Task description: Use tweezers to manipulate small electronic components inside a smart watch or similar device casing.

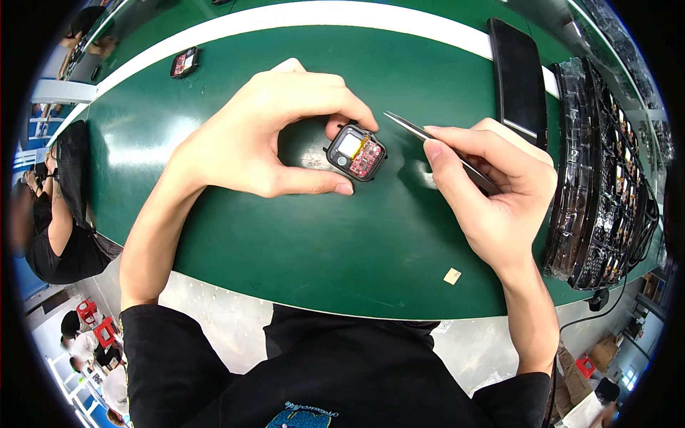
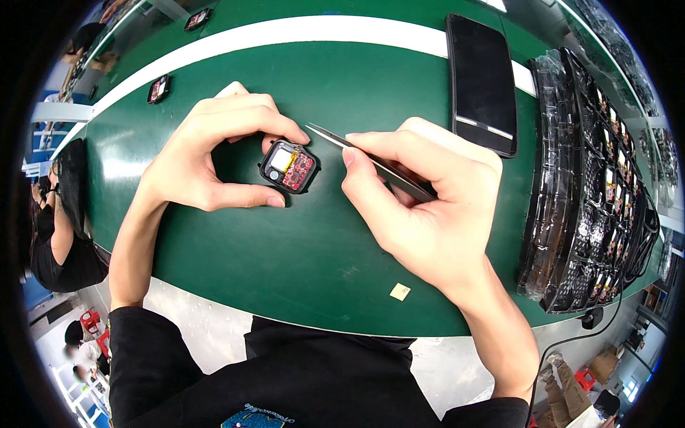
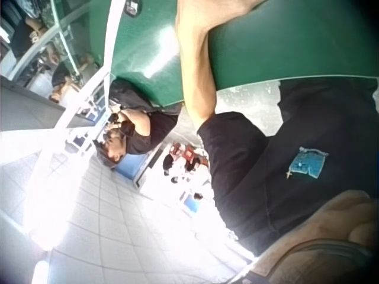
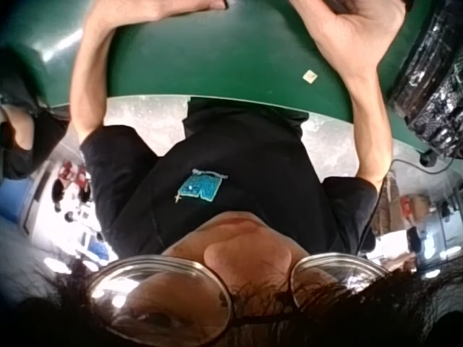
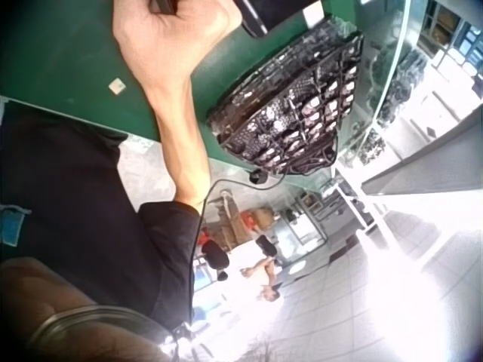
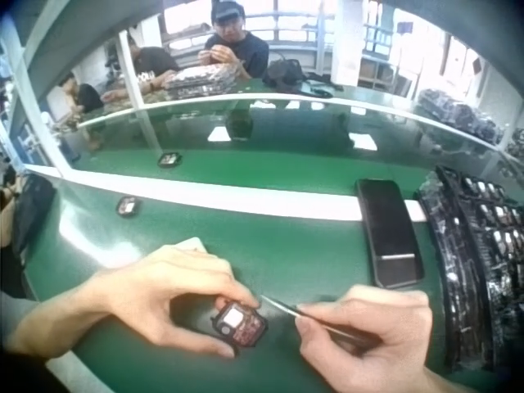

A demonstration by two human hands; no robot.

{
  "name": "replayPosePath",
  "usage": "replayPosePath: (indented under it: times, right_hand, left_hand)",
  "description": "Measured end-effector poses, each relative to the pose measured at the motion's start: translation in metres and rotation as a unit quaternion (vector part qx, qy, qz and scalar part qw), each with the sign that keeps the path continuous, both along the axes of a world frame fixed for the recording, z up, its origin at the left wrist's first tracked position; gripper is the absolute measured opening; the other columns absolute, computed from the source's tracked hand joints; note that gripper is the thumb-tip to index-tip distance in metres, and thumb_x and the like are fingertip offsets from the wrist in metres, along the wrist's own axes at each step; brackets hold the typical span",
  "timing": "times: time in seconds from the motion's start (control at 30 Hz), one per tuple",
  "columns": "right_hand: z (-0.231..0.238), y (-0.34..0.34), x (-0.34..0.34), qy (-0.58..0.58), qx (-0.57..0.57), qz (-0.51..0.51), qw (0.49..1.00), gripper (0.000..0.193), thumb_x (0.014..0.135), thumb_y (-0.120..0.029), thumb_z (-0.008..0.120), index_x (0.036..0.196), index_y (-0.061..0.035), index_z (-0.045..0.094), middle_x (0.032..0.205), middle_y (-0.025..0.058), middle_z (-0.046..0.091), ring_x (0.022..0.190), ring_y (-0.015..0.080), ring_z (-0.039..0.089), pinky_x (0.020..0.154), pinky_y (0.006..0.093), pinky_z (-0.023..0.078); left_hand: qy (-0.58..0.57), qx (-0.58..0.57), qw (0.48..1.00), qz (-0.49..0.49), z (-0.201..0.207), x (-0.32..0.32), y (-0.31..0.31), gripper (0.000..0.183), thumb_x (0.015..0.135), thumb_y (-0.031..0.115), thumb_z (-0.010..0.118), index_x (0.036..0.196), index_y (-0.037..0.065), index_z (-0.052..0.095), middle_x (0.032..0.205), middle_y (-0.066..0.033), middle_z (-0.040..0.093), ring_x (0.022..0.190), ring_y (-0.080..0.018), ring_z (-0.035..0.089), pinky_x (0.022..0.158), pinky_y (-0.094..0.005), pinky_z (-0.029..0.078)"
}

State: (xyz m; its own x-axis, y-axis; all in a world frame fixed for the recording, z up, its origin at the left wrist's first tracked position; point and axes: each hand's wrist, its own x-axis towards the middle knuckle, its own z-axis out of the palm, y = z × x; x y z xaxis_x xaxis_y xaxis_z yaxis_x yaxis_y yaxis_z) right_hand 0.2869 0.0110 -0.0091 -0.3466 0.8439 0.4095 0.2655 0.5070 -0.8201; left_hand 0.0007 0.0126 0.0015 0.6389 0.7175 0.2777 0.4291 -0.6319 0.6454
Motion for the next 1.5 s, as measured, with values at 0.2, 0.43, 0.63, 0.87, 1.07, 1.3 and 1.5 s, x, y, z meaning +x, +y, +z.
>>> replayPosePath:
  times: [0.2, 0.43, 0.63, 0.87, 1.07, 1.3, 1.5]
  right_hand:
    - [0.003, 0.008, 0.007, 0.036, -0.001, -0.033, 0.999, 0.01, 0.089, 0.001, 0.084, 0.099, 0.0018, 0.084, 0.069, 0.0008, 0.065, 0.057, 0.0024, 0.054, 0.051, 0.022, 0.037]
    - [-0.005, 0.015, 0.003, 0.08, 0.014, -0.026, 0.996, 0.01, 0.09, -0.005, 0.083, 0.098, 0.0006, 0.085, 0.075, 0.0071, 0.073, 0.061, 0.0086, 0.062, 0.055, 0.0273, 0.046]
    - [0.002, 0.015, 0.014, 0.072, 0.013, -0.009, 0.997, 0.012, 0.086, -0.004, 0.077, 0.084, 0.0077, 0.076, 0.073, 0.0209, 0.071, 0.061, 0.0324, 0.069, 0.059, 0.0428, 0.052]
    - [-0.005, 0.01, 0.01, 0.074, -0.081, 0.05, 0.993, 0.022, 0.09, -0.009, 0.076, 0.107, 0.0035, 0.072, 0.101, 0.0186, 0.077, 0.096, 0.0319, 0.075, 0.085, 0.0469, 0.058]
    - [-0.008, 0.014, 0.007, 0.126, 0.043, 0.017, 0.991, 0.017, 0.089, -0.003, 0.075, 0.104, 0.0028, 0.07, 0.085, 0.0133, 0.069, 0.088, 0.0264, 0.07, 0.078, 0.0444, 0.055]
    - [0.003, 0.007, 0.006, 0.085, 0.012, 0.046, 0.995, 0.012, 0.088, -0.006, 0.074, 0.095, 0.0037, 0.075, 0.086, 0.0185, 0.075, 0.084, 0.0361, 0.075, 0.08, 0.0478, 0.058]
    - [0.002, 0.009, 0.014, 0.047, 0.016, 0.006, 0.999, 0.015, 0.088, -0.011, 0.077, 0.09, 0.0035, 0.081, 0.081, 0.0178, 0.074, 0.072, 0.036, 0.075, 0.068, 0.0438, 0.058]
  left_hand:
    - [0.014, 0.01, 1.0, -0.003, 0.008, 0.008, 0.002, 0.052, 0.068, 0.02, 0.102, 0.112, 0.007, 0.078, 0.092, -0.0018, 0.072, 0.08, -0.0185, 0.062, 0.081, -0.0336, 0.042]
    - [-0.01, -0.032, 0.994, 0.104, 0.018, 0.006, -0.004, 0.047, 0.069, 0.019, 0.101, 0.108, 0.005, 0.079, 0.089, -0.0035, 0.074, 0.073, -0.0126, 0.057, 0.065, -0.0278, 0.042]
    - [-0.106, 0.018, 0.994, 0.031, 0.076, 0.084, 0.033, 0.048, 0.067, 0.02, 0.099, 0.106, 0.002, 0.078, 0.09, -0.0035, 0.074, 0.075, -0.0107, 0.057, 0.063, -0.0265, 0.04]
    - [-0.041, 0.061, 0.971, -0.228, 0.108, 0.27, 0.076, 0.048, 0.079, 0.031, 0.096, 0.111, 0.001, 0.077, 0.088, -0.0082, 0.068, 0.08, -0.0211, 0.066, 0.072, -0.0359, 0.053]
    - [0.09, 0.149, 0.942, -0.288, 0.103, 0.324, 0.092, 0.052, 0.089, 0.031, 0.089, 0.133, 0.007, 0.077, 0.123, -0.0118, 0.069, 0.116, -0.035, 0.066, 0.101, -0.0486, 0.053]
    - [0.039, 0.117, 0.977, -0.175, 0.108, 0.272, 0.085, 0.048, 0.091, 0.019, 0.086, 0.137, 0.009, 0.076, 0.134, -0.0124, 0.068, 0.127, -0.0334, 0.067, 0.111, -0.0461, 0.052]
    - [0.108, 0.068, 0.989, 0.072, 0.102, 0.116, 0.134, 0.04, 0.098, 0.021, 0.082, 0.135, 0.008, 0.075, 0.133, -0.0117, 0.068, 0.123, -0.0319, 0.067, 0.105, -0.0432, 0.055]
